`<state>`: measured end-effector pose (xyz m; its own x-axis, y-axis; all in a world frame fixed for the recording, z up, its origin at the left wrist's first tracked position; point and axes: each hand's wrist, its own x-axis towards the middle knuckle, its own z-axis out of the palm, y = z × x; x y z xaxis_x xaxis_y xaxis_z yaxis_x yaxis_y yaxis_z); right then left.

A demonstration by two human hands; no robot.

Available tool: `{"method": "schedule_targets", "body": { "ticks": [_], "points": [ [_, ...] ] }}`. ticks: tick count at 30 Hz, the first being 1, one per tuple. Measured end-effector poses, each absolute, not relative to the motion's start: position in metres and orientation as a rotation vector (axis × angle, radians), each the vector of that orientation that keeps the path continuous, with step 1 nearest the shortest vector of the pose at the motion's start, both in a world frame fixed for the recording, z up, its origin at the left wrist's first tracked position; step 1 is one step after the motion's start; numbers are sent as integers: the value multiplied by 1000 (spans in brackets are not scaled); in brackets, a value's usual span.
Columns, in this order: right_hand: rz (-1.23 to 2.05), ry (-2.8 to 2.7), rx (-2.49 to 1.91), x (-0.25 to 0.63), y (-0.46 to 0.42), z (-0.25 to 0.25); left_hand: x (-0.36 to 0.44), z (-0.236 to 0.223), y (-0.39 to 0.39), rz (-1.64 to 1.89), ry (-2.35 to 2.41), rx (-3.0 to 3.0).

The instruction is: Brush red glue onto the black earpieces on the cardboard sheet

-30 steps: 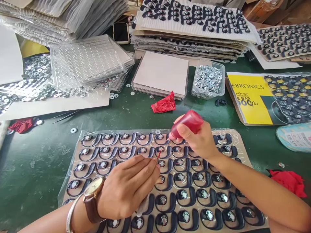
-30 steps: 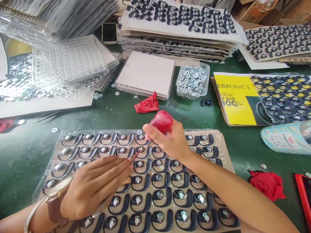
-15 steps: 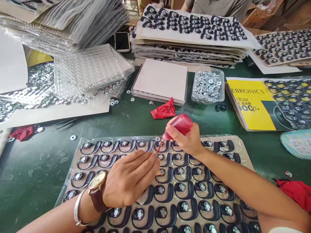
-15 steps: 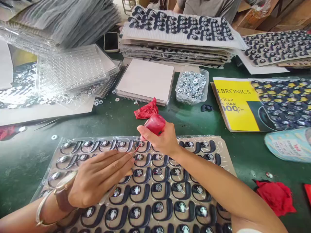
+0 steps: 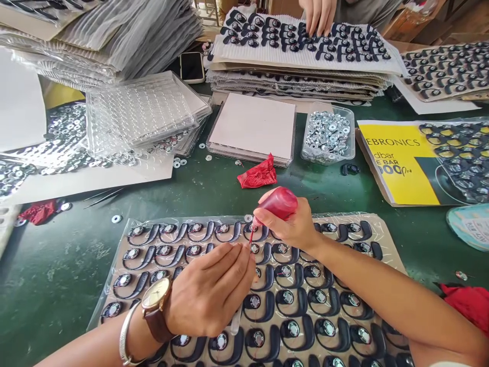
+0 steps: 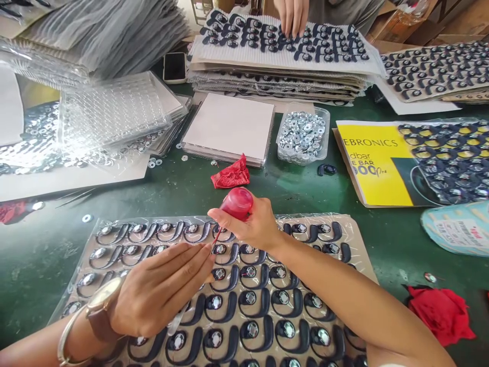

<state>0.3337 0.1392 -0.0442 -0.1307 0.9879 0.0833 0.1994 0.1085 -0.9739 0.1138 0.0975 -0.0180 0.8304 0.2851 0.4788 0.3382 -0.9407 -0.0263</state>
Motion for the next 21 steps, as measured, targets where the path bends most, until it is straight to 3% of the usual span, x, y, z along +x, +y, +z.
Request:
{"method": "schedule_targets", "body": {
  "ticks": [21],
  "points": [
    [971,-1477,-1307,335,139,-43,113,-18,98,-752,-535,-2922]
  ]
}}
